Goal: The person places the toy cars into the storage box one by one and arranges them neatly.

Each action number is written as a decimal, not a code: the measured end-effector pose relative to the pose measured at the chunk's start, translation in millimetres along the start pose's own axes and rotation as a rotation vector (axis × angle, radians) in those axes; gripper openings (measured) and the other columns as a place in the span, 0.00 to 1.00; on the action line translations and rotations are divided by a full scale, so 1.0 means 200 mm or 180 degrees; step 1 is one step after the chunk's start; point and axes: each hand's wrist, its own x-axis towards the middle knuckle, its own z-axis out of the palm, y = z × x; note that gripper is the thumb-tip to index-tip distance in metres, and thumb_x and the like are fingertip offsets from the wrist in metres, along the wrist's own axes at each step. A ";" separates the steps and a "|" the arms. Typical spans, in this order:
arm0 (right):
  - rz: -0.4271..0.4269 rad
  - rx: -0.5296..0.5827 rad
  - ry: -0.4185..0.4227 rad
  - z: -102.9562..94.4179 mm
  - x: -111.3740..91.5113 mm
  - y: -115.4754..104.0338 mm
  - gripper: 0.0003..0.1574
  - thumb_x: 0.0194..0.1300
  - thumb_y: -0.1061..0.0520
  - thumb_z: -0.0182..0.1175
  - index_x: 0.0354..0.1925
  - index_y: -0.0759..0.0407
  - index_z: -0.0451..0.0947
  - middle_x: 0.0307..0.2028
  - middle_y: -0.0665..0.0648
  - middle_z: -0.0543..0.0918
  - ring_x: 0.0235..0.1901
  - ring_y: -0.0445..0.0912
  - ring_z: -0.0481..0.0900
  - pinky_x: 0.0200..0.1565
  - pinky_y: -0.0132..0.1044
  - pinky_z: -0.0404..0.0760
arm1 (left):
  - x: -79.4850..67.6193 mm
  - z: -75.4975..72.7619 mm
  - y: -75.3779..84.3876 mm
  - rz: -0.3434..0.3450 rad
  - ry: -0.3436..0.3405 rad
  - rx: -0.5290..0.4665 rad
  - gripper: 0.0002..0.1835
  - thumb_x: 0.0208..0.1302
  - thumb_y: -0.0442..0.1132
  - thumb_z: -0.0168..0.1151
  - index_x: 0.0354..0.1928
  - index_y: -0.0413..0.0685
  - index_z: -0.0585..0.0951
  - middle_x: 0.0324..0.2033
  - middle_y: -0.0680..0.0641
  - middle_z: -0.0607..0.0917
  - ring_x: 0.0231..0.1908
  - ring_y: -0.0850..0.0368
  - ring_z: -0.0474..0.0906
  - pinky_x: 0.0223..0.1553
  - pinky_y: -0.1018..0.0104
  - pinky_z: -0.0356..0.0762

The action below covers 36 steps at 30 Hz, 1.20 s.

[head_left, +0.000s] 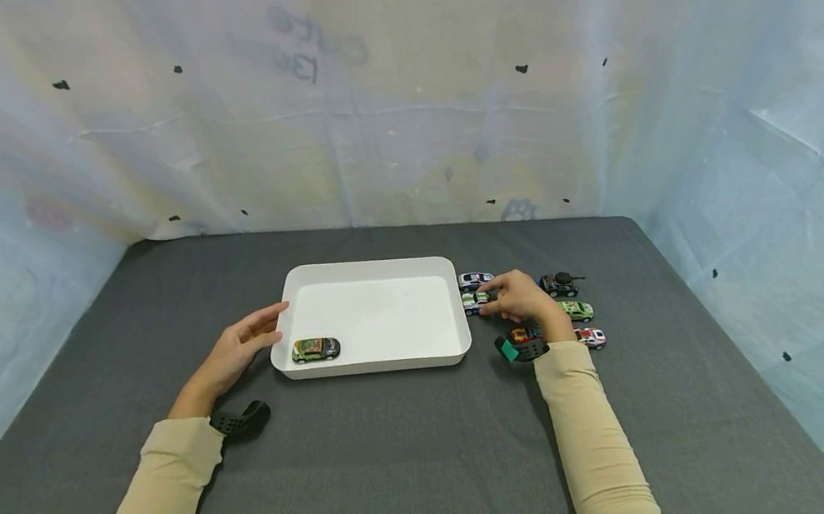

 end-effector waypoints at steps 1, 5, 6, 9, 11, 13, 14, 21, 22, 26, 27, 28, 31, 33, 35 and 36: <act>-0.0006 -0.0004 0.0009 0.00 0.00 0.00 0.28 0.58 0.56 0.68 0.57 0.62 0.78 0.07 0.45 0.69 0.07 0.38 0.61 0.18 0.32 0.67 | 0.00 0.00 0.00 -0.0017 -0.0003 0.0012 0.32 0.71 0.42 0.55 0.72 0.41 0.61 0.71 0.45 0.64 0.57 0.85 0.63 0.53 0.90 0.64; -0.0021 0.0038 0.0067 0.00 -0.01 0.01 0.28 0.58 0.56 0.68 0.57 0.62 0.78 0.08 0.45 0.70 0.08 0.39 0.62 0.18 0.32 0.68 | 0.00 0.00 0.00 -0.0064 -0.0016 0.0071 0.32 0.71 0.43 0.55 0.72 0.41 0.61 0.72 0.38 0.61 0.56 0.85 0.62 0.53 0.90 0.64; -0.0026 0.0052 0.0086 0.00 -0.01 0.02 0.29 0.59 0.56 0.68 0.57 0.62 0.78 0.08 0.45 0.70 0.09 0.39 0.63 0.19 0.33 0.68 | 0.00 0.00 0.00 -0.0069 -0.0018 0.0079 0.32 0.71 0.43 0.55 0.72 0.41 0.61 0.72 0.36 0.60 0.56 0.85 0.62 0.53 0.90 0.64; -0.0070 0.0059 0.0144 -0.01 -0.01 0.01 0.28 0.59 0.56 0.68 0.57 0.63 0.78 0.08 0.45 0.70 0.09 0.39 0.64 0.19 0.33 0.69 | 0.01 0.00 0.00 -0.0073 -0.0017 0.0087 0.32 0.71 0.43 0.55 0.72 0.41 0.60 0.73 0.34 0.59 0.56 0.85 0.61 0.53 0.90 0.64; -0.0093 0.0059 0.0180 -0.01 -0.01 0.01 0.28 0.59 0.56 0.67 0.57 0.63 0.78 0.09 0.45 0.70 0.09 0.39 0.64 0.19 0.33 0.68 | 0.01 0.00 0.00 -0.0068 -0.0010 0.0084 0.32 0.71 0.43 0.55 0.72 0.41 0.60 0.73 0.34 0.59 0.56 0.85 0.61 0.53 0.90 0.63; -0.0108 0.0062 0.0203 -0.01 -0.02 0.01 0.28 0.59 0.55 0.67 0.57 0.63 0.78 0.09 0.45 0.70 0.09 0.39 0.63 0.18 0.33 0.68 | 0.01 0.00 0.00 -0.0054 -0.0011 0.0083 0.32 0.71 0.43 0.55 0.72 0.41 0.60 0.73 0.34 0.59 0.57 0.85 0.61 0.53 0.90 0.64; -0.0113 0.0060 0.0210 -0.01 -0.02 0.00 0.28 0.59 0.55 0.67 0.57 0.63 0.78 0.09 0.45 0.70 0.09 0.39 0.63 0.18 0.32 0.68 | 0.01 0.00 0.00 -0.0043 -0.0012 0.0086 0.32 0.71 0.43 0.55 0.72 0.41 0.60 0.72 0.35 0.59 0.57 0.85 0.61 0.53 0.90 0.64; -0.0113 0.0082 0.0274 -0.03 -0.03 -0.02 0.30 0.60 0.54 0.67 0.59 0.64 0.76 0.08 0.45 0.70 0.09 0.39 0.62 0.18 0.32 0.67 | 0.00 0.00 0.02 0.0002 0.0004 0.0126 0.31 0.71 0.42 0.55 0.72 0.40 0.61 0.72 0.34 0.60 0.56 0.86 0.61 0.52 0.90 0.64; -0.0120 0.0089 0.0284 -0.04 -0.04 -0.02 0.30 0.60 0.54 0.66 0.59 0.64 0.76 0.08 0.46 0.70 0.08 0.39 0.62 0.18 0.32 0.67 | -0.01 0.00 0.02 0.0003 0.0000 0.0124 0.31 0.71 0.42 0.55 0.72 0.40 0.61 0.72 0.34 0.60 0.56 0.86 0.61 0.52 0.90 0.64; -0.0103 0.0164 0.0346 -0.05 -0.05 -0.04 0.30 0.60 0.54 0.66 0.59 0.64 0.76 0.08 0.46 0.69 0.08 0.39 0.62 0.18 0.32 0.66 | -0.01 0.00 0.03 0.0012 -0.0010 0.0109 0.31 0.72 0.41 0.54 0.72 0.40 0.60 0.72 0.31 0.58 0.57 0.84 0.61 0.52 0.90 0.64; -0.0100 0.0173 0.0358 -0.05 -0.06 -0.05 0.30 0.61 0.54 0.66 0.59 0.63 0.76 0.08 0.46 0.68 0.09 0.39 0.62 0.19 0.33 0.66 | -0.02 0.00 0.03 0.0028 -0.0008 0.0110 0.31 0.72 0.41 0.54 0.72 0.40 0.60 0.72 0.31 0.59 0.57 0.84 0.61 0.52 0.90 0.64; -0.0093 0.0174 0.0365 -0.05 -0.06 -0.05 0.30 0.61 0.54 0.66 0.59 0.63 0.76 0.08 0.46 0.67 0.09 0.39 0.62 0.19 0.33 0.67 | -0.02 0.00 0.03 0.0032 -0.0010 0.0103 0.31 0.72 0.41 0.54 0.72 0.40 0.60 0.72 0.32 0.59 0.57 0.84 0.61 0.52 0.90 0.64; -0.0072 0.0200 0.0384 -0.06 -0.06 -0.05 0.30 0.61 0.52 0.66 0.60 0.61 0.76 0.07 0.45 0.66 0.08 0.39 0.61 0.20 0.33 0.68 | -0.02 0.00 0.02 0.0050 0.0006 0.0082 0.31 0.71 0.41 0.55 0.72 0.40 0.61 0.71 0.37 0.63 0.56 0.84 0.62 0.52 0.90 0.65; -0.0088 0.0221 0.0390 -0.06 -0.06 -0.06 0.30 0.61 0.52 0.66 0.60 0.61 0.76 0.07 0.45 0.66 0.08 0.39 0.62 0.20 0.33 0.68 | -0.02 0.01 0.02 0.0073 0.0030 0.0074 0.31 0.71 0.41 0.55 0.72 0.41 0.61 0.70 0.43 0.66 0.56 0.85 0.63 0.52 0.89 0.65; -0.0130 0.0243 0.0402 -0.07 -0.06 -0.06 0.29 0.61 0.52 0.66 0.59 0.61 0.76 0.07 0.45 0.67 0.08 0.39 0.62 0.19 0.33 0.67 | -0.01 0.01 0.02 0.0079 0.0028 0.0071 0.31 0.71 0.41 0.55 0.72 0.41 0.61 0.70 0.45 0.66 0.56 0.86 0.63 0.52 0.90 0.65; -0.0169 0.0240 0.0405 -0.07 -0.07 -0.06 0.29 0.61 0.52 0.66 0.59 0.61 0.77 0.07 0.45 0.67 0.08 0.39 0.61 0.18 0.33 0.66 | -0.01 0.01 0.02 0.0078 0.0027 0.0068 0.31 0.71 0.41 0.55 0.72 0.41 0.61 0.70 0.44 0.66 0.56 0.86 0.63 0.52 0.90 0.65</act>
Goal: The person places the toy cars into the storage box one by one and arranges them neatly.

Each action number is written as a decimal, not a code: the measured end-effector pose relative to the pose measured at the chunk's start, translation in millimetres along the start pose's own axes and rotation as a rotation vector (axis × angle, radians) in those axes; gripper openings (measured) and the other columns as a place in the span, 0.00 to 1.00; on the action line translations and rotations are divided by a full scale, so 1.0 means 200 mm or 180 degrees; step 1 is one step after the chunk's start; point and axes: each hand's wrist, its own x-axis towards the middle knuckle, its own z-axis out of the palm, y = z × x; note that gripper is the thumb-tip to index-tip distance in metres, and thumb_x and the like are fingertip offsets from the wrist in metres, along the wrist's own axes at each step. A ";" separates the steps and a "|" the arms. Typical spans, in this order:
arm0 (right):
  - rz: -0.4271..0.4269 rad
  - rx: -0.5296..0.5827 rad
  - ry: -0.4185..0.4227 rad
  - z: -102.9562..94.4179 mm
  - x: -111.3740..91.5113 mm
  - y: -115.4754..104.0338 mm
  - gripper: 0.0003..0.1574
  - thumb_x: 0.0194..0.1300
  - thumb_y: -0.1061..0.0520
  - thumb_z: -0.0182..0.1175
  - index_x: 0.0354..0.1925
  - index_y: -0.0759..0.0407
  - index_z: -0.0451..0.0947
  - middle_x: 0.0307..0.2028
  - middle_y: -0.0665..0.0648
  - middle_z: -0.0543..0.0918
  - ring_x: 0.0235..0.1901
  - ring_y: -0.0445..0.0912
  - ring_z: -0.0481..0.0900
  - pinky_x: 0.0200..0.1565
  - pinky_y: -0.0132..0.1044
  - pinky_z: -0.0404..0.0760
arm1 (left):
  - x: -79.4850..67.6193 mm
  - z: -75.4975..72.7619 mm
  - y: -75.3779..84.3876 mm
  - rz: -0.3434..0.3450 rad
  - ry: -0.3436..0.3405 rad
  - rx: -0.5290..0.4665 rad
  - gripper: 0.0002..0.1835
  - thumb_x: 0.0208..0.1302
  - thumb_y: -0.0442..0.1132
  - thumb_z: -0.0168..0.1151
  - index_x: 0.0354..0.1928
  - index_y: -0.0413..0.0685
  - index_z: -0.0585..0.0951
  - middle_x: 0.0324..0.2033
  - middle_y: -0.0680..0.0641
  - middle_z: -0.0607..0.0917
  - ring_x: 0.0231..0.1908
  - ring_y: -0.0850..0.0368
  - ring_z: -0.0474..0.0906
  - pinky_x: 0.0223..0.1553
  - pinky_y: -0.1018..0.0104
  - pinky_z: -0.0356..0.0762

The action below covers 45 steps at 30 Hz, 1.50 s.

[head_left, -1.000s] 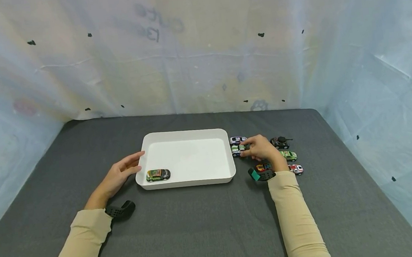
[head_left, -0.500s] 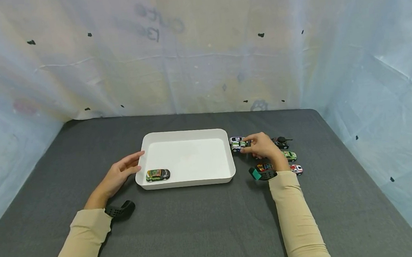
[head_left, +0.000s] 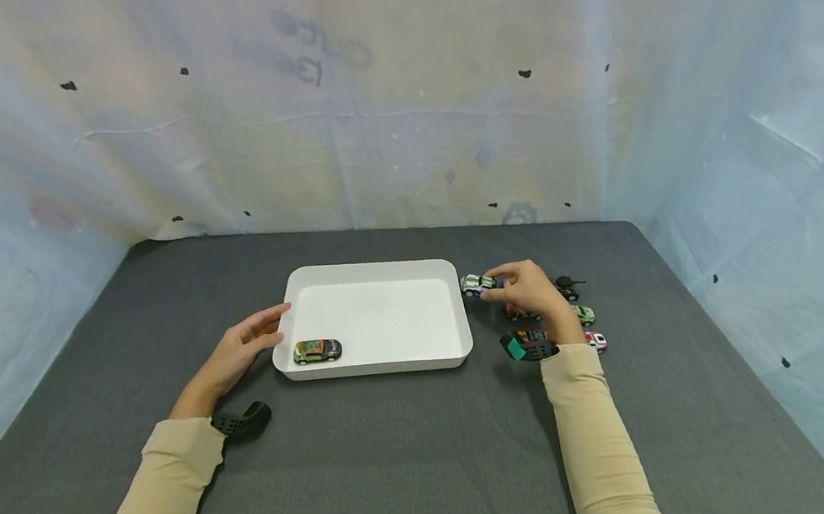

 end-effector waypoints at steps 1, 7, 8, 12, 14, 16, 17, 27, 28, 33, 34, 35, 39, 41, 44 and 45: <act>-0.0038 -0.0007 0.0006 0.00 0.00 -0.01 0.29 0.61 0.52 0.66 0.58 0.61 0.77 0.07 0.45 0.66 0.09 0.39 0.61 0.18 0.33 0.65 | 0.00 0.00 0.00 0.0000 -0.0003 -0.0003 0.31 0.71 0.41 0.55 0.72 0.41 0.61 0.70 0.42 0.65 0.56 0.86 0.63 0.52 0.90 0.65; -0.0200 -0.0071 -0.0048 0.03 0.01 -0.05 0.28 0.61 0.50 0.66 0.58 0.59 0.78 0.07 0.44 0.63 0.10 0.39 0.58 0.19 0.33 0.63 | 0.01 0.01 0.02 -0.0061 -0.0045 -0.0027 0.31 0.72 0.41 0.54 0.72 0.40 0.60 0.72 0.31 0.58 0.55 0.85 0.62 0.52 0.90 0.64; -0.0220 -0.0059 -0.0072 0.03 0.02 -0.05 0.28 0.61 0.50 0.66 0.58 0.59 0.78 0.08 0.44 0.63 0.09 0.39 0.58 0.18 0.33 0.63 | 0.01 0.02 0.02 -0.0058 -0.0042 -0.0032 0.31 0.72 0.41 0.54 0.72 0.40 0.60 0.72 0.31 0.59 0.56 0.86 0.62 0.52 0.90 0.64; -0.0248 0.0036 -0.0141 0.05 0.03 -0.09 0.28 0.61 0.50 0.66 0.58 0.57 0.78 0.08 0.45 0.65 0.10 0.40 0.59 0.18 0.33 0.64 | 0.02 0.02 0.00 -0.0013 -0.0037 -0.0001 0.31 0.71 0.41 0.54 0.72 0.40 0.61 0.71 0.33 0.60 0.56 0.87 0.63 0.52 0.90 0.65; -0.0275 0.0059 -0.0151 0.06 0.04 -0.11 0.28 0.61 0.50 0.66 0.58 0.57 0.78 0.08 0.45 0.66 0.10 0.40 0.61 0.18 0.33 0.64 | 0.02 0.01 0.00 -0.0017 -0.0032 0.0026 0.31 0.72 0.42 0.54 0.72 0.40 0.61 0.71 0.32 0.60 0.55 0.87 0.62 0.52 0.90 0.64; -0.0297 0.0082 -0.0171 0.07 0.05 -0.13 0.29 0.61 0.51 0.66 0.59 0.58 0.77 0.08 0.45 0.66 0.11 0.40 0.62 0.18 0.32 0.65 | 0.02 0.01 0.00 -0.0030 -0.0031 0.0036 0.31 0.72 0.42 0.54 0.72 0.40 0.61 0.71 0.32 0.59 0.55 0.87 0.62 0.52 0.90 0.64; -0.0308 0.0089 -0.0181 0.08 0.06 -0.14 0.29 0.61 0.51 0.66 0.59 0.58 0.77 0.08 0.45 0.67 0.11 0.40 0.62 0.19 0.32 0.64 | 0.02 0.01 0.01 -0.0038 -0.0035 0.0032 0.31 0.72 0.42 0.54 0.72 0.40 0.61 0.71 0.31 0.59 0.55 0.87 0.62 0.52 0.90 0.64; -0.0470 0.0041 -0.0383 0.15 0.11 -0.24 0.28 0.61 0.52 0.66 0.58 0.60 0.77 0.07 0.46 0.64 0.09 0.40 0.58 0.20 0.32 0.63 | 0.02 0.03 0.03 -0.0043 -0.0049 -0.0037 0.31 0.72 0.41 0.53 0.72 0.39 0.60 0.71 0.30 0.58 0.55 0.86 0.62 0.52 0.90 0.64; -0.0481 0.0053 -0.0399 0.15 0.12 -0.25 0.28 0.61 0.52 0.66 0.58 0.60 0.77 0.07 0.46 0.64 0.08 0.40 0.57 0.19 0.32 0.63 | 0.02 0.03 0.03 -0.0047 -0.0049 -0.0036 0.31 0.72 0.41 0.53 0.72 0.39 0.60 0.71 0.31 0.58 0.55 0.86 0.62 0.52 0.90 0.65; -0.0487 0.0120 -0.0415 0.18 0.16 -0.30 0.27 0.61 0.51 0.67 0.57 0.58 0.78 0.08 0.46 0.65 0.09 0.40 0.56 0.19 0.32 0.61 | 0.02 0.02 0.02 -0.0045 -0.0048 -0.0021 0.31 0.72 0.41 0.54 0.72 0.40 0.60 0.72 0.31 0.58 0.55 0.86 0.62 0.52 0.90 0.64; -0.0492 0.0137 -0.0421 0.19 0.17 -0.31 0.27 0.60 0.51 0.67 0.57 0.57 0.78 0.08 0.46 0.65 0.09 0.40 0.56 0.20 0.32 0.61 | 0.02 0.02 0.02 -0.0045 -0.0048 -0.0027 0.31 0.72 0.41 0.54 0.72 0.40 0.60 0.72 0.32 0.58 0.55 0.87 0.62 0.52 0.90 0.64; -0.0490 0.0172 -0.0433 0.20 0.17 -0.32 0.27 0.60 0.51 0.67 0.57 0.57 0.79 0.08 0.46 0.64 0.09 0.40 0.56 0.20 0.32 0.60 | 0.02 0.02 0.01 -0.0038 -0.0043 -0.0032 0.31 0.72 0.41 0.54 0.72 0.39 0.60 0.72 0.32 0.59 0.55 0.87 0.62 0.52 0.90 0.65; -0.0530 0.0208 -0.0505 0.23 0.21 -0.36 0.27 0.59 0.51 0.68 0.56 0.57 0.79 0.07 0.45 0.63 0.10 0.40 0.56 0.21 0.33 0.62 | 0.03 0.02 0.01 -0.0042 -0.0042 -0.0054 0.31 0.71 0.42 0.54 0.72 0.40 0.60 0.72 0.35 0.60 0.56 0.87 0.63 0.52 0.90 0.65; -0.0568 0.0176 -0.0550 0.25 0.22 -0.38 0.28 0.59 0.51 0.69 0.56 0.57 0.79 0.07 0.45 0.63 0.09 0.40 0.56 0.21 0.33 0.63 | 0.03 0.02 0.00 -0.0055 -0.0041 -0.0054 0.32 0.71 0.43 0.55 0.72 0.40 0.60 0.72 0.36 0.60 0.56 0.87 0.63 0.52 0.90 0.65; -0.0577 0.0115 -0.0611 0.29 0.24 -0.42 0.28 0.58 0.50 0.69 0.56 0.57 0.79 0.07 0.46 0.63 0.09 0.40 0.57 0.22 0.32 0.65 | 0.03 0.02 0.00 -0.0074 -0.0042 -0.0038 0.32 0.71 0.43 0.55 0.72 0.41 0.60 0.72 0.34 0.60 0.55 0.88 0.63 0.52 0.90 0.65; -0.0574 0.0105 -0.0627 0.30 0.24 -0.43 0.28 0.58 0.50 0.69 0.56 0.56 0.80 0.07 0.46 0.63 0.09 0.40 0.57 0.22 0.32 0.64 | 0.03 0.02 0.00 -0.0073 -0.0040 -0.0028 0.32 0.71 0.43 0.55 0.72 0.41 0.60 0.72 0.34 0.60 0.55 0.88 0.63 0.52 0.90 0.65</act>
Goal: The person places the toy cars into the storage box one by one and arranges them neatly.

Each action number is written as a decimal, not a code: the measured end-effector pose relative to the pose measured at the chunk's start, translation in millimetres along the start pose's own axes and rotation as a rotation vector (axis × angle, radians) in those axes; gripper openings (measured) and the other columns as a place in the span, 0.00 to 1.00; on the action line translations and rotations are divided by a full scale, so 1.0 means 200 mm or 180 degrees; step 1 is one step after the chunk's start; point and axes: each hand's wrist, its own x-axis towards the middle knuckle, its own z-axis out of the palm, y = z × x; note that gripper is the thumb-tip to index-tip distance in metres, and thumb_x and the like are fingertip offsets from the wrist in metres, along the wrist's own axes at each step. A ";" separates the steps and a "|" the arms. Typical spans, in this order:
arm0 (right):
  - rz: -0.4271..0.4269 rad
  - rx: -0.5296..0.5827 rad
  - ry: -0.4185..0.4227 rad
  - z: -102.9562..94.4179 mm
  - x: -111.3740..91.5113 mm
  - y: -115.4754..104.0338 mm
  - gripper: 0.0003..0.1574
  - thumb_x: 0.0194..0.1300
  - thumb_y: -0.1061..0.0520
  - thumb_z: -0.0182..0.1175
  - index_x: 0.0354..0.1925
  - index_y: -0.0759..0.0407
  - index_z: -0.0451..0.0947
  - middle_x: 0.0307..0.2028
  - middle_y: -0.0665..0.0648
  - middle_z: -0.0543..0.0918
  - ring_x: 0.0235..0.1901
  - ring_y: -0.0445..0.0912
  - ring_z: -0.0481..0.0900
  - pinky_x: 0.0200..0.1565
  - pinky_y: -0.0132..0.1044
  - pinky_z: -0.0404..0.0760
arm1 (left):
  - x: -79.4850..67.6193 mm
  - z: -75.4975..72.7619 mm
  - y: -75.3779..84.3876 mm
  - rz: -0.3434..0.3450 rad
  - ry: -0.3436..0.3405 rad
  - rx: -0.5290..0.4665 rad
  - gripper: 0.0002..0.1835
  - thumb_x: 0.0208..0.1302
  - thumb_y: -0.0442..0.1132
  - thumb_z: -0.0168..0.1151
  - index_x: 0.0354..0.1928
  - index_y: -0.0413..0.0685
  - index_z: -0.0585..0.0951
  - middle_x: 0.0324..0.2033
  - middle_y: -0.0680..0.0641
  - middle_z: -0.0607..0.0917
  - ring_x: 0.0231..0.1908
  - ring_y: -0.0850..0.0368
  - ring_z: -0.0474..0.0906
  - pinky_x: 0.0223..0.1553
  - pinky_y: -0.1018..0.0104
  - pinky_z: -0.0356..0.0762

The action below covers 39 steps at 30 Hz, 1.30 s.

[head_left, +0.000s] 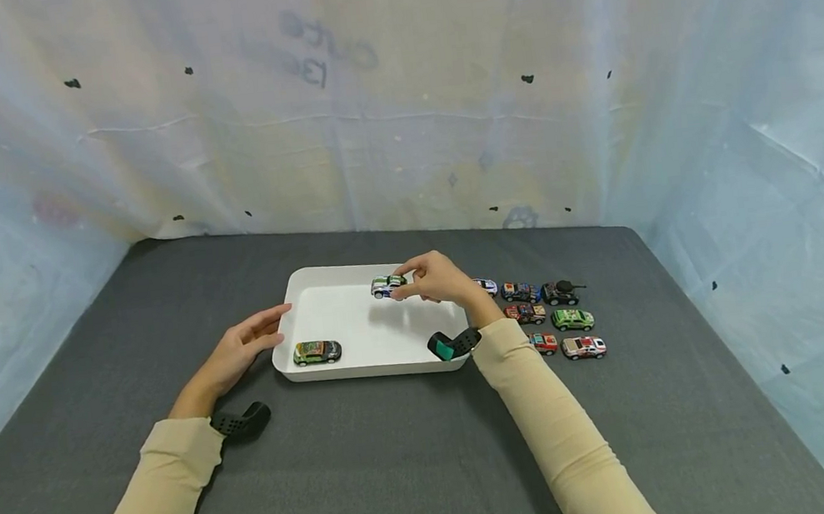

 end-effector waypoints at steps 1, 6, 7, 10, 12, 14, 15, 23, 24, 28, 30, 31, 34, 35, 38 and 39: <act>0.0005 -0.0007 -0.0011 0.01 0.01 -0.01 0.28 0.58 0.50 0.69 0.56 0.56 0.80 0.07 0.46 0.63 0.10 0.40 0.57 0.22 0.32 0.64 | 0.00 0.00 0.00 0.0002 -0.0003 0.0004 0.32 0.71 0.43 0.55 0.72 0.41 0.60 0.72 0.33 0.60 0.55 0.88 0.63 0.52 0.90 0.65; -0.0009 0.0014 -0.0026 0.05 0.05 -0.04 0.28 0.57 0.50 0.70 0.55 0.56 0.80 0.07 0.46 0.63 0.10 0.40 0.57 0.20 0.32 0.62 | 0.00 0.00 -0.01 0.0018 0.0003 -0.0005 0.31 0.71 0.43 0.55 0.72 0.40 0.61 0.71 0.34 0.60 0.55 0.88 0.63 0.53 0.90 0.65; -0.0018 0.0017 -0.0032 0.05 0.06 -0.05 0.28 0.57 0.50 0.70 0.55 0.56 0.80 0.07 0.46 0.63 0.10 0.40 0.57 0.20 0.32 0.62 | 0.00 0.00 -0.01 0.0018 0.0009 -0.0004 0.31 0.71 0.43 0.55 0.72 0.41 0.61 0.71 0.34 0.60 0.55 0.89 0.63 0.53 0.90 0.65; -0.0044 0.0001 -0.0049 0.07 0.08 -0.06 0.28 0.56 0.50 0.71 0.55 0.56 0.81 0.08 0.46 0.63 0.11 0.40 0.58 0.20 0.31 0.62 | 0.00 0.00 0.00 0.0028 0.0017 -0.0011 0.31 0.71 0.43 0.55 0.72 0.41 0.61 0.71 0.35 0.61 0.55 0.89 0.63 0.52 0.91 0.64; -0.0072 -0.0019 -0.0048 0.09 0.09 -0.07 0.27 0.56 0.51 0.71 0.54 0.56 0.81 0.08 0.45 0.62 0.12 0.40 0.59 0.21 0.31 0.62 | -0.01 0.00 0.00 0.0030 0.0010 -0.0015 0.31 0.71 0.43 0.55 0.72 0.40 0.60 0.72 0.34 0.60 0.55 0.89 0.63 0.52 0.91 0.64; -0.0090 -0.0016 -0.0050 0.10 0.10 -0.08 0.26 0.56 0.51 0.71 0.53 0.56 0.82 0.08 0.45 0.63 0.13 0.40 0.60 0.21 0.31 0.63 | -0.01 0.00 0.01 0.0022 0.0006 -0.0016 0.32 0.71 0.43 0.55 0.72 0.40 0.60 0.72 0.34 0.59 0.55 0.89 0.62 0.52 0.91 0.64; -0.0102 -0.0018 -0.0054 0.11 0.10 -0.08 0.26 0.56 0.52 0.71 0.53 0.56 0.82 0.08 0.45 0.63 0.14 0.40 0.61 0.22 0.31 0.63 | -0.01 0.00 0.01 0.0011 -0.0003 -0.0024 0.32 0.71 0.43 0.54 0.72 0.41 0.60 0.72 0.34 0.59 0.55 0.90 0.62 0.52 0.91 0.64; -0.0118 -0.0046 -0.0117 0.15 0.14 -0.11 0.27 0.54 0.52 0.73 0.52 0.55 0.83 0.09 0.45 0.66 0.16 0.40 0.64 0.24 0.30 0.67 | -0.01 0.01 0.01 -0.0030 -0.0027 -0.0008 0.32 0.72 0.44 0.54 0.73 0.42 0.60 0.72 0.32 0.58 0.56 0.88 0.62 0.52 0.90 0.65; -0.0111 -0.0046 -0.0115 0.16 0.15 -0.11 0.27 0.54 0.52 0.73 0.52 0.55 0.83 0.09 0.45 0.66 0.16 0.41 0.64 0.24 0.30 0.67 | -0.01 0.01 0.01 -0.0029 -0.0029 -0.0003 0.32 0.72 0.44 0.54 0.73 0.42 0.60 0.72 0.32 0.58 0.56 0.88 0.62 0.52 0.90 0.65; -0.0097 -0.0053 -0.0101 0.18 0.18 -0.12 0.27 0.53 0.52 0.73 0.52 0.55 0.83 0.12 0.46 0.71 0.18 0.40 0.65 0.25 0.29 0.69 | 0.00 0.00 0.01 -0.0023 -0.0036 0.0014 0.32 0.72 0.44 0.54 0.73 0.42 0.60 0.72 0.32 0.58 0.55 0.88 0.61 0.52 0.90 0.64; -0.0079 -0.0001 -0.0118 0.20 0.19 -0.12 0.27 0.53 0.53 0.73 0.52 0.55 0.83 0.15 0.48 0.73 0.19 0.40 0.64 0.25 0.28 0.68 | 0.00 0.00 0.01 -0.0018 -0.0027 0.0009 0.32 0.72 0.44 0.54 0.73 0.41 0.60 0.72 0.32 0.58 0.55 0.88 0.61 0.52 0.90 0.64; -0.0070 0.0029 -0.0127 0.21 0.20 -0.13 0.27 0.53 0.53 0.73 0.52 0.56 0.83 0.16 0.48 0.75 0.19 0.40 0.64 0.24 0.28 0.67 | 0.00 0.00 0.01 -0.0018 -0.0021 0.0005 0.32 0.71 0.43 0.54 0.73 0.41 0.60 0.72 0.32 0.58 0.55 0.89 0.61 0.52 0.90 0.64; -0.0065 0.0143 -0.0181 0.25 0.22 -0.13 0.28 0.53 0.54 0.73 0.53 0.57 0.83 0.15 0.48 0.74 0.17 0.39 0.61 0.23 0.28 0.65 | 0.00 0.00 0.00 -0.0021 -0.0003 -0.0010 0.32 0.71 0.43 0.55 0.72 0.41 0.60 0.72 0.34 0.59 0.56 0.89 0.61 0.53 0.90 0.65; -0.0064 0.0177 -0.0198 0.26 0.22 -0.13 0.28 0.53 0.54 0.73 0.53 0.58 0.82 0.15 0.48 0.74 0.16 0.39 0.60 0.23 0.28 0.64 | 0.00 0.00 0.00 -0.0019 0.0000 -0.0015 0.32 0.71 0.43 0.55 0.72 0.41 0.60 0.72 0.34 0.59 0.56 0.89 0.61 0.53 0.90 0.65; -0.0059 0.0223 -0.0216 0.29 0.24 -0.13 0.28 0.53 0.54 0.73 0.53 0.57 0.82 0.13 0.48 0.72 0.15 0.39 0.58 0.23 0.28 0.64 | 0.00 0.00 0.00 -0.0003 -0.0003 -0.0014 0.31 0.71 0.42 0.54 0.72 0.41 0.60 0.72 0.34 0.59 0.56 0.89 0.62 0.53 0.90 0.65; -0.0046 0.0227 -0.0206 0.30 0.25 -0.14 0.28 0.53 0.53 0.73 0.54 0.57 0.82 0.15 0.48 0.74 0.15 0.39 0.59 0.23 0.28 0.64 | 0.00 0.00 0.00 0.0003 -0.0005 -0.0019 0.31 0.71 0.42 0.54 0.72 0.41 0.60 0.72 0.33 0.59 0.56 0.88 0.62 0.53 0.90 0.65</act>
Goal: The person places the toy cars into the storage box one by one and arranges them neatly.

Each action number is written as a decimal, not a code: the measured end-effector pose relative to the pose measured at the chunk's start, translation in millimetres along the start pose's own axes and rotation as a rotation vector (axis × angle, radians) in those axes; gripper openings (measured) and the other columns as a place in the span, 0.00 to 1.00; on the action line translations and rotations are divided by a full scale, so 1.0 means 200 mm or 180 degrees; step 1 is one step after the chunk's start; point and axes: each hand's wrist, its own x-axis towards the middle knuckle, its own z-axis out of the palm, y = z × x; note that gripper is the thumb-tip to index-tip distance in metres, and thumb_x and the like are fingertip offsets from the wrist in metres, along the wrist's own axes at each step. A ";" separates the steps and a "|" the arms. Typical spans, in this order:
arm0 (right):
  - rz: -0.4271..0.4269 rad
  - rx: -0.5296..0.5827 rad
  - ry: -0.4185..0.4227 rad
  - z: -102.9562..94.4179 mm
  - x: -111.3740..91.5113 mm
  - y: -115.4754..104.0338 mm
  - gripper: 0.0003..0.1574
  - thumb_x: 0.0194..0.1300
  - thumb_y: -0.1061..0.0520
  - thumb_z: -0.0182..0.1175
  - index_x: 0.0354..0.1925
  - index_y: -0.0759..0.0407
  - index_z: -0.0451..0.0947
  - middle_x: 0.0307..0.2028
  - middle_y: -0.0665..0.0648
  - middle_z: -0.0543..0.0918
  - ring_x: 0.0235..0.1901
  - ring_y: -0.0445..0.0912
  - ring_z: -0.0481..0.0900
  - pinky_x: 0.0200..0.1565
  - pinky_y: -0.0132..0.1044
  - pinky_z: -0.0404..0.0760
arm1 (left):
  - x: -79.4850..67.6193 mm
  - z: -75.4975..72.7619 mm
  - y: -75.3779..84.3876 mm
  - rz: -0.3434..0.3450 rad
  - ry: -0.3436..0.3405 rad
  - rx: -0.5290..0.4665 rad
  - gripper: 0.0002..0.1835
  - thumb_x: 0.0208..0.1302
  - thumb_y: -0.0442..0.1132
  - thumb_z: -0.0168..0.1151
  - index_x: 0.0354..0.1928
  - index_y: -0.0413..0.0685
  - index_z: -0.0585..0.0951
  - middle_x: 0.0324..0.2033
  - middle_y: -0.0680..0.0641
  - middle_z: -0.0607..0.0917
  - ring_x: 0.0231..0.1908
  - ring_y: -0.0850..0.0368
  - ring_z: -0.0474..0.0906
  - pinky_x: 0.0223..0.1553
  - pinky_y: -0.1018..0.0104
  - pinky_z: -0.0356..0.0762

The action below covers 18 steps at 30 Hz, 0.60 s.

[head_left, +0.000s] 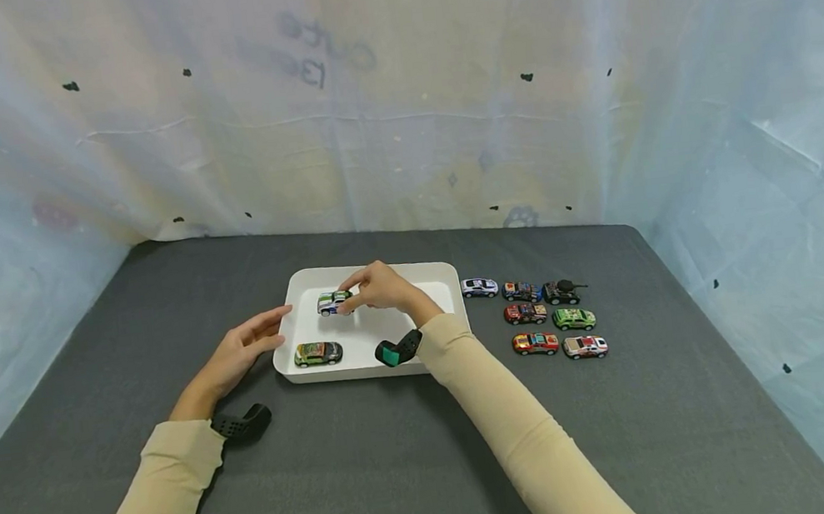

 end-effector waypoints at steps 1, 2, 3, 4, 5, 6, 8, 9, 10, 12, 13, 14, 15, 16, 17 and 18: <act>0.0019 -0.0002 0.0015 0.01 0.01 0.00 0.28 0.53 0.53 0.73 0.53 0.56 0.82 0.16 0.48 0.76 0.16 0.39 0.59 0.24 0.28 0.65 | 0.00 0.00 0.00 0.0003 -0.0005 0.0001 0.31 0.71 0.42 0.54 0.72 0.41 0.60 0.72 0.33 0.59 0.55 0.88 0.62 0.53 0.90 0.65; 0.0046 -0.0004 0.0037 0.02 0.02 0.00 0.28 0.53 0.52 0.73 0.53 0.55 0.82 0.19 0.48 0.78 0.16 0.39 0.60 0.24 0.28 0.65 | 0.00 0.00 0.00 0.0002 -0.0010 -0.0002 0.31 0.72 0.43 0.54 0.72 0.41 0.60 0.72 0.32 0.59 0.55 0.88 0.63 0.53 0.90 0.65; 0.0071 -0.0008 0.0055 0.04 0.03 0.00 0.28 0.52 0.52 0.74 0.53 0.55 0.83 0.21 0.50 0.80 0.17 0.39 0.61 0.24 0.28 0.66 | 0.00 0.00 -0.01 -0.0001 -0.0014 -0.0006 0.31 0.72 0.43 0.54 0.72 0.41 0.60 0.72 0.32 0.59 0.55 0.88 0.63 0.52 0.90 0.65; 0.0108 -0.0016 0.0082 0.05 0.03 0.00 0.28 0.52 0.52 0.74 0.52 0.55 0.83 0.25 0.51 0.82 0.19 0.39 0.63 0.25 0.27 0.68 | 0.00 0.00 0.00 0.0001 -0.0011 -0.0009 0.31 0.72 0.43 0.54 0.73 0.41 0.60 0.72 0.32 0.59 0.55 0.88 0.64 0.52 0.90 0.65; 0.0144 -0.0017 0.0101 0.05 0.04 0.00 0.28 0.51 0.52 0.74 0.52 0.54 0.83 0.30 0.52 0.85 0.20 0.39 0.65 0.26 0.27 0.68 | 0.00 0.00 0.00 0.0003 -0.0012 -0.0018 0.31 0.72 0.43 0.54 0.73 0.41 0.60 0.72 0.32 0.59 0.55 0.88 0.64 0.52 0.90 0.65; 0.0195 -0.0012 0.0111 0.06 0.05 0.01 0.28 0.51 0.51 0.74 0.52 0.54 0.83 0.35 0.53 0.86 0.21 0.39 0.66 0.26 0.27 0.69 | 0.00 0.00 0.00 -0.0001 -0.0015 -0.0024 0.31 0.72 0.43 0.54 0.73 0.41 0.60 0.72 0.31 0.59 0.55 0.88 0.64 0.52 0.90 0.65; 0.0309 0.0025 0.0131 0.09 0.07 0.01 0.27 0.51 0.51 0.75 0.51 0.53 0.84 0.43 0.55 0.86 0.22 0.39 0.67 0.26 0.27 0.69 | 0.00 0.00 0.00 0.0011 -0.0024 -0.0018 0.31 0.72 0.42 0.54 0.73 0.40 0.59 0.72 0.31 0.58 0.55 0.88 0.64 0.52 0.90 0.65; 0.0356 0.0049 0.0140 0.10 0.07 0.01 0.27 0.51 0.51 0.75 0.51 0.53 0.84 0.46 0.56 0.85 0.22 0.38 0.67 0.26 0.27 0.69 | 0.00 0.00 0.00 0.0012 -0.0022 -0.0019 0.31 0.72 0.42 0.54 0.73 0.40 0.59 0.72 0.31 0.58 0.55 0.88 0.64 0.52 0.90 0.65; 0.0405 0.0077 0.0144 0.11 0.07 0.01 0.27 0.50 0.51 0.75 0.50 0.53 0.84 0.48 0.55 0.84 0.23 0.38 0.68 0.26 0.26 0.70 | 0.00 0.00 0.00 0.0011 -0.0020 -0.0018 0.31 0.72 0.42 0.54 0.73 0.40 0.60 0.71 0.31 0.58 0.55 0.88 0.64 0.52 0.90 0.66; 0.0468 0.0142 0.0144 0.12 0.08 0.00 0.26 0.50 0.52 0.75 0.50 0.53 0.84 0.49 0.55 0.83 0.22 0.38 0.66 0.25 0.27 0.68 | 0.00 0.00 0.00 0.0017 -0.0022 -0.0013 0.31 0.72 0.42 0.54 0.73 0.40 0.60 0.71 0.31 0.58 0.55 0.88 0.64 0.52 0.90 0.66; 0.0488 0.0178 0.0151 0.13 0.08 0.00 0.26 0.50 0.52 0.75 0.50 0.53 0.85 0.49 0.55 0.83 0.22 0.38 0.66 0.25 0.27 0.68 | 0.00 0.00 0.00 0.0025 -0.0023 -0.0006 0.31 0.72 0.42 0.54 0.72 0.40 0.60 0.71 0.30 0.58 0.56 0.87 0.64 0.52 0.90 0.66; 0.0492 0.0201 0.0150 0.13 0.08 0.00 0.26 0.50 0.53 0.75 0.49 0.54 0.85 0.50 0.55 0.82 0.22 0.38 0.66 0.25 0.27 0.68 | 0.00 0.00 0.00 0.0013 -0.0015 -0.0016 0.31 0.72 0.42 0.54 0.72 0.41 0.60 0.71 0.31 0.59 0.56 0.87 0.64 0.52 0.90 0.66; 0.0499 0.0214 0.0151 0.13 0.08 -0.01 0.26 0.50 0.53 0.75 0.49 0.54 0.85 0.50 0.55 0.82 0.21 0.38 0.66 0.25 0.27 0.68 | 0.00 0.00 -0.01 0.0021 -0.0021 -0.0010 0.31 0.72 0.42 0.54 0.72 0.41 0.60 0.71 0.31 0.59 0.56 0.87 0.64 0.52 0.90 0.66; 0.0503 0.0233 0.0146 0.14 0.08 -0.01 0.26 0.50 0.53 0.75 0.49 0.54 0.85 0.50 0.55 0.82 0.21 0.39 0.66 0.24 0.27 0.67 | 0.00 0.00 -0.01 0.0026 -0.0027 -0.0010 0.31 0.72 0.42 0.54 0.72 0.41 0.60 0.71 0.31 0.58 0.56 0.87 0.64 0.52 0.90 0.66; 0.0507 0.0241 0.0147 0.14 0.08 -0.01 0.26 0.50 0.54 0.75 0.49 0.54 0.85 0.51 0.55 0.82 0.20 0.39 0.65 0.24 0.27 0.67 | 0.00 0.00 -0.01 0.0034 -0.0033 -0.0007 0.31 0.72 0.42 0.53 0.72 0.40 0.60 0.71 0.30 0.58 0.56 0.87 0.64 0.52 0.90 0.66; 0.0515 0.0236 0.0147 0.14 0.08 -0.02 0.26 0.50 0.54 0.75 0.49 0.54 0.85 0.51 0.56 0.82 0.21 0.39 0.66 0.25 0.27 0.67 | 0.00 0.00 -0.01 0.0040 -0.0038 -0.0005 0.31 0.72 0.42 0.53 0.72 0.40 0.60 0.72 0.30 0.58 0.56 0.87 0.63 0.52 0.89 0.66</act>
